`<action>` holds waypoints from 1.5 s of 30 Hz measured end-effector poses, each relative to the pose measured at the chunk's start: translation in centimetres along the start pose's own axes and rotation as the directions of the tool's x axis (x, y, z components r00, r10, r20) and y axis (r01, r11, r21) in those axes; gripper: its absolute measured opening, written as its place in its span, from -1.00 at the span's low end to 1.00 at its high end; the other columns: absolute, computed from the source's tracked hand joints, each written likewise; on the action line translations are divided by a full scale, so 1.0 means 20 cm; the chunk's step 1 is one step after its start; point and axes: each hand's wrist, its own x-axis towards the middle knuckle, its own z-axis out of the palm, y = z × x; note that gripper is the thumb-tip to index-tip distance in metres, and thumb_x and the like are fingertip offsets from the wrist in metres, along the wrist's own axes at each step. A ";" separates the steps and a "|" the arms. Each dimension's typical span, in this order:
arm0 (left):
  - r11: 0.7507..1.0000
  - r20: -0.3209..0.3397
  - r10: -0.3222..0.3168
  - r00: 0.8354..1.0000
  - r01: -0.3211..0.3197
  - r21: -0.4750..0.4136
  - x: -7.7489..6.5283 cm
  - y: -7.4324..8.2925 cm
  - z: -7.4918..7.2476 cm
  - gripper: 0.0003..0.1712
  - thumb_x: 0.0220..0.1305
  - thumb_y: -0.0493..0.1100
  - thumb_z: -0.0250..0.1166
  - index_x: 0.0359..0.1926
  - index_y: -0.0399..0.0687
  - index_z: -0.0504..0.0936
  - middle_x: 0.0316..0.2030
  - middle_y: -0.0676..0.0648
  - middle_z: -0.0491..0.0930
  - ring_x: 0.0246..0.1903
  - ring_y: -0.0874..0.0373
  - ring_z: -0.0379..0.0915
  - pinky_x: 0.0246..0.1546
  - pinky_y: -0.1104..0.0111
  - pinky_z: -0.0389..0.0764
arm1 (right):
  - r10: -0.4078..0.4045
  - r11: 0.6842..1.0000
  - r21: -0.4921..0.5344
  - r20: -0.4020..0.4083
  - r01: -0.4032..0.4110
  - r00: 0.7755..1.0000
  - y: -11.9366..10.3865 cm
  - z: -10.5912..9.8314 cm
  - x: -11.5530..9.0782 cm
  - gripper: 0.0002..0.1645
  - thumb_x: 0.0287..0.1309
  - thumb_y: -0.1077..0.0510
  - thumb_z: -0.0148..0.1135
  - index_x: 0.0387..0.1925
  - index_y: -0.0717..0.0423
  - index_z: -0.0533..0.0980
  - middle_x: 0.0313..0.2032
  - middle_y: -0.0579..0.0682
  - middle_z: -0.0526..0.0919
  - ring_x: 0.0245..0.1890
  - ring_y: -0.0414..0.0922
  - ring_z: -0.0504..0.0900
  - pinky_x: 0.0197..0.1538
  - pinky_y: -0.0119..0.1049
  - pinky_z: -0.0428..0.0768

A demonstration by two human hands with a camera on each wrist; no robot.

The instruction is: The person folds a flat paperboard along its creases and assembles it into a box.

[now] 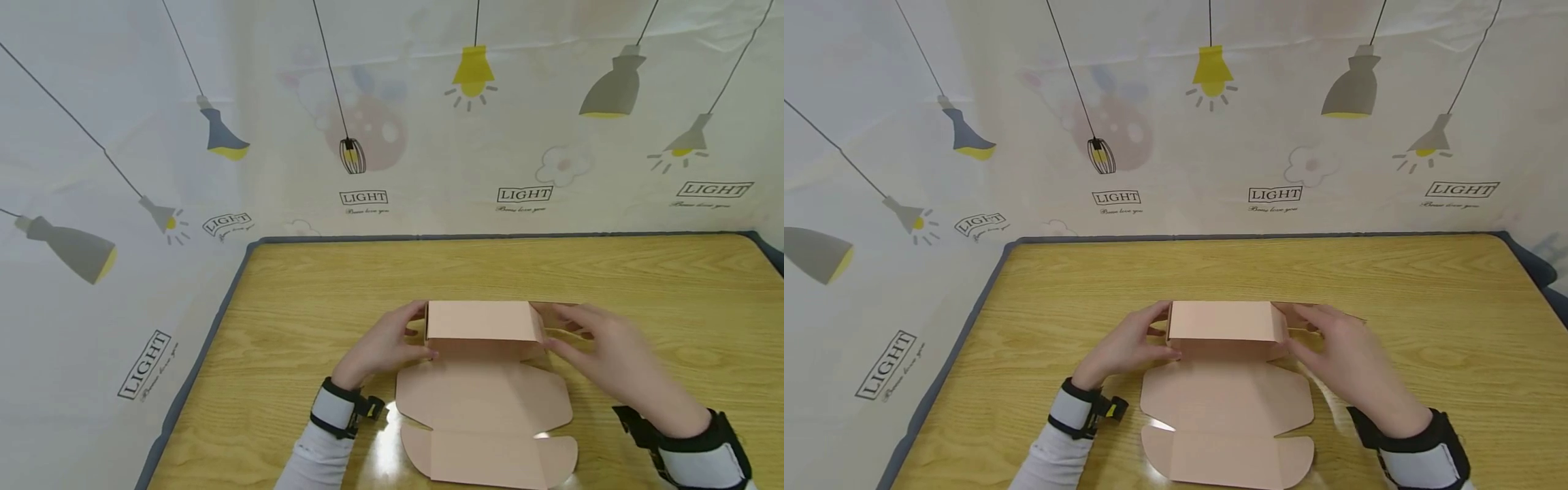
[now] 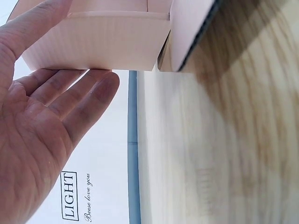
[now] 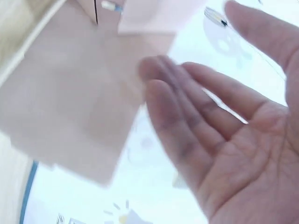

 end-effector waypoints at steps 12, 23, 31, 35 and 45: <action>1.000 -0.001 -0.009 1.000 0.009 -0.008 0.00 0.01 0.00 -0.11 0.20 -0.16 0.50 0.49 0.00 0.28 0.37 -0.05 0.45 0.36 0.06 0.40 0.30 0.18 0.55 | 0.169 0.986 -0.006 0.092 -0.169 0.981 0.20 -0.05 -0.02 -0.23 0.21 -0.03 0.43 0.33 0.29 0.44 0.21 0.45 0.54 0.16 0.47 0.50 0.06 0.42 0.49; 0.999 -0.007 -0.026 1.000 0.026 -0.033 0.01 0.00 0.01 -0.07 0.20 -0.15 0.50 0.52 -0.02 0.24 0.41 -0.08 0.40 0.38 0.02 0.39 0.30 0.16 0.55 | 0.178 0.984 0.018 0.056 -0.179 0.982 0.21 0.00 -0.03 -0.55 0.35 0.22 0.26 0.21 0.34 0.54 -0.01 0.47 0.67 -0.50 0.02 0.65 -0.47 -0.17 0.59; 0.999 -0.013 -0.017 1.000 0.016 -0.038 0.00 -0.01 0.01 -0.07 0.19 -0.14 0.51 0.51 0.04 0.26 0.36 -0.07 0.45 0.35 0.03 0.40 0.29 0.14 0.56 | 0.200 0.980 0.022 0.012 -0.200 0.980 0.18 0.01 -0.02 -0.59 0.36 0.16 0.27 0.10 0.39 0.61 -0.45 0.21 0.74 -0.69 -0.32 0.27 -0.65 -0.40 0.24; 0.999 -0.021 -0.008 1.000 0.007 -0.037 0.00 -0.01 0.01 -0.08 0.19 -0.14 0.52 0.50 0.03 0.27 0.33 -0.08 0.47 0.34 0.03 0.42 0.28 0.14 0.57 | 0.176 0.984 0.032 -0.011 -0.176 0.984 0.18 0.03 -0.03 -0.59 0.34 0.15 0.30 0.08 0.39 0.62 -0.34 0.29 0.77 -0.60 -0.25 0.51 -0.61 -0.44 0.36; 0.998 -0.012 -0.008 1.000 0.008 -0.058 0.00 -0.02 0.00 -0.09 0.21 -0.14 0.50 0.50 0.00 0.26 0.39 -0.06 0.43 0.38 0.06 0.38 0.29 0.17 0.56 | 0.080 0.981 0.149 0.289 -0.127 0.954 0.29 -0.01 -0.12 0.15 0.11 -0.05 0.52 0.60 -0.10 0.06 0.03 0.27 0.69 -0.47 -0.38 0.56 -0.45 -0.40 0.54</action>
